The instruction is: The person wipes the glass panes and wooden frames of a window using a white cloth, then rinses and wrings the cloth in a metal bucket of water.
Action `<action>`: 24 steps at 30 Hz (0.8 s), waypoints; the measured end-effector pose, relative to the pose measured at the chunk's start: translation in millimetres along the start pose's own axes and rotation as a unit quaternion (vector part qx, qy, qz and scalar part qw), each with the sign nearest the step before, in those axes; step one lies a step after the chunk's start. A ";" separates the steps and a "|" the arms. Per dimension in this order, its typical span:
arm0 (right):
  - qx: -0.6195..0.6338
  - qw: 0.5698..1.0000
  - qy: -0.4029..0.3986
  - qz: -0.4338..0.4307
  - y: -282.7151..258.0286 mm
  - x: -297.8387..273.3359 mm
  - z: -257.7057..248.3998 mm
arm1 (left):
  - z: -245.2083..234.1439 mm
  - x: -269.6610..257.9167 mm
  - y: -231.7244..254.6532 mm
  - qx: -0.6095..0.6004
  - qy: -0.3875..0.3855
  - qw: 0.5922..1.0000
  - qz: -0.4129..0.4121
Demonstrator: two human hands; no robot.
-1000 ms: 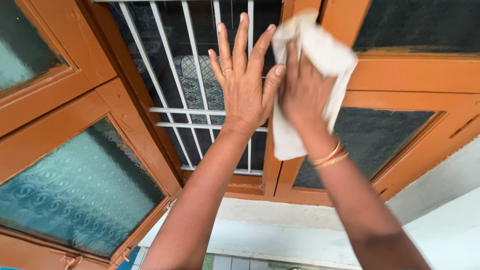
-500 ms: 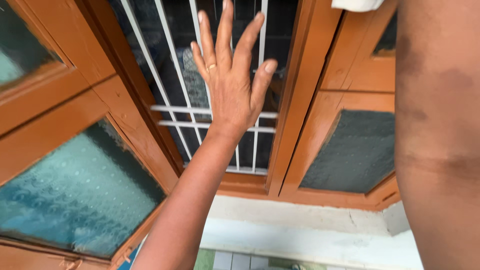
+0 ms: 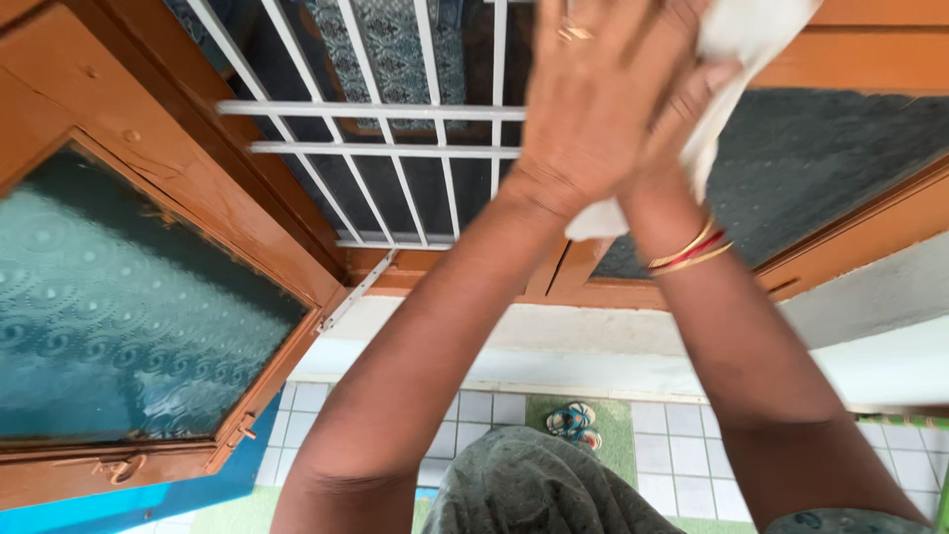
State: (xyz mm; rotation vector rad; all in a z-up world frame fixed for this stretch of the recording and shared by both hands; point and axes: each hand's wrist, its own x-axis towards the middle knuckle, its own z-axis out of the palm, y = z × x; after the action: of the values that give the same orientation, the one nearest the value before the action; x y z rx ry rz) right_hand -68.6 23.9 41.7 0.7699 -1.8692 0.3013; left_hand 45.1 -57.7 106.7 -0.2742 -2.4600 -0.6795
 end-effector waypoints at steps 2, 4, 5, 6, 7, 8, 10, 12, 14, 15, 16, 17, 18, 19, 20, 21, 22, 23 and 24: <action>0.025 0.999 -0.031 0.001 -13.4 -41.6 14.4 | 35.8 -9.5 -9.1 0.075 0.035 0.993 0.086; 0.053 0.996 -0.068 -0.002 -23.8 -83.7 30.0 | 76.3 -30.9 -31.6 0.143 0.086 0.974 0.154; 0.069 0.993 -0.091 -0.002 -28.6 -105.7 38.4 | 97.1 -43.9 -46.0 0.145 0.103 0.968 0.174; 0.086 0.990 -0.116 -0.002 -33.3 -129.5 45.5 | 118.1 -56.5 -59.9 0.147 0.118 0.963 0.194; 0.106 0.984 -0.141 -0.002 -37.2 -151.9 53.6 | 139.0 -66.9 -72.4 0.146 0.112 0.964 0.189; 0.124 0.978 -0.166 -0.001 -41.3 -175.1 59.8 | 158.5 -77.5 -83.3 0.146 0.125 0.963 0.186; 0.159 0.963 -0.216 0.002 -44.8 -217.7 70.0 | 191.6 -100.7 -102.5 0.144 0.133 0.964 0.181; 0.194 0.944 -0.267 0.005 -44.0 -254.4 78.8 | 217.9 -127.4 -120.0 0.131 0.124 0.973 0.144; 0.231 0.920 -0.315 0.012 -39.6 -283.4 87.7 | 238.6 -157.9 -137.9 0.102 0.085 0.984 0.121; 0.249 0.907 -0.339 0.015 -36.2 -295.1 92.4 | 250.7 -170.8 -144.0 0.101 0.083 0.984 0.120; 0.269 0.889 -0.369 0.019 -35.0 -306.6 96.2 | 262.2 -184.1 -150.0 0.102 0.075 0.987 0.103; 0.285 0.872 -0.396 0.023 -33.5 -317.2 99.5 | 273.0 -197.2 -155.7 0.102 0.067 0.989 0.085; 0.302 0.852 -0.427 0.028 -32.1 -328.8 99.9 | 282.0 -211.9 -161.1 0.102 0.064 0.989 0.082; 0.315 0.833 -0.454 0.031 -30.5 -338.5 101.6 | 289.3 -226.8 -166.4 0.117 -0.008 0.993 0.032; 0.327 0.813 -0.481 0.034 -28.1 -346.7 103.3 | 295.4 -241.0 -170.8 0.132 -0.080 0.988 -0.017; 0.335 0.795 -0.505 0.034 -25.0 -353.6 105.4 | 300.2 -256.2 -172.5 0.132 -0.082 0.988 -0.020; 0.342 0.779 -0.524 0.035 -23.3 -360.6 107.3 | 304.3 -271.1 -172.4 0.135 -0.115 0.982 -0.060; 0.346 0.768 -0.538 0.037 -20.4 -367.1 109.0 | 307.6 -285.2 -170.9 0.138 -0.148 0.974 -0.100; 0.348 0.758 -0.550 0.037 -18.1 -374.6 109.7 | 310.2 -299.7 -166.0 0.136 -0.150 0.974 -0.102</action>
State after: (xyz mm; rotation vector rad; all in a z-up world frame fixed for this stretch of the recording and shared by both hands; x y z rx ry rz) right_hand -44.3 90.5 -342.5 1.6198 -2.9483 0.7300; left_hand 89.8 -49.4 -353.2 -0.0161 -2.8602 -0.3944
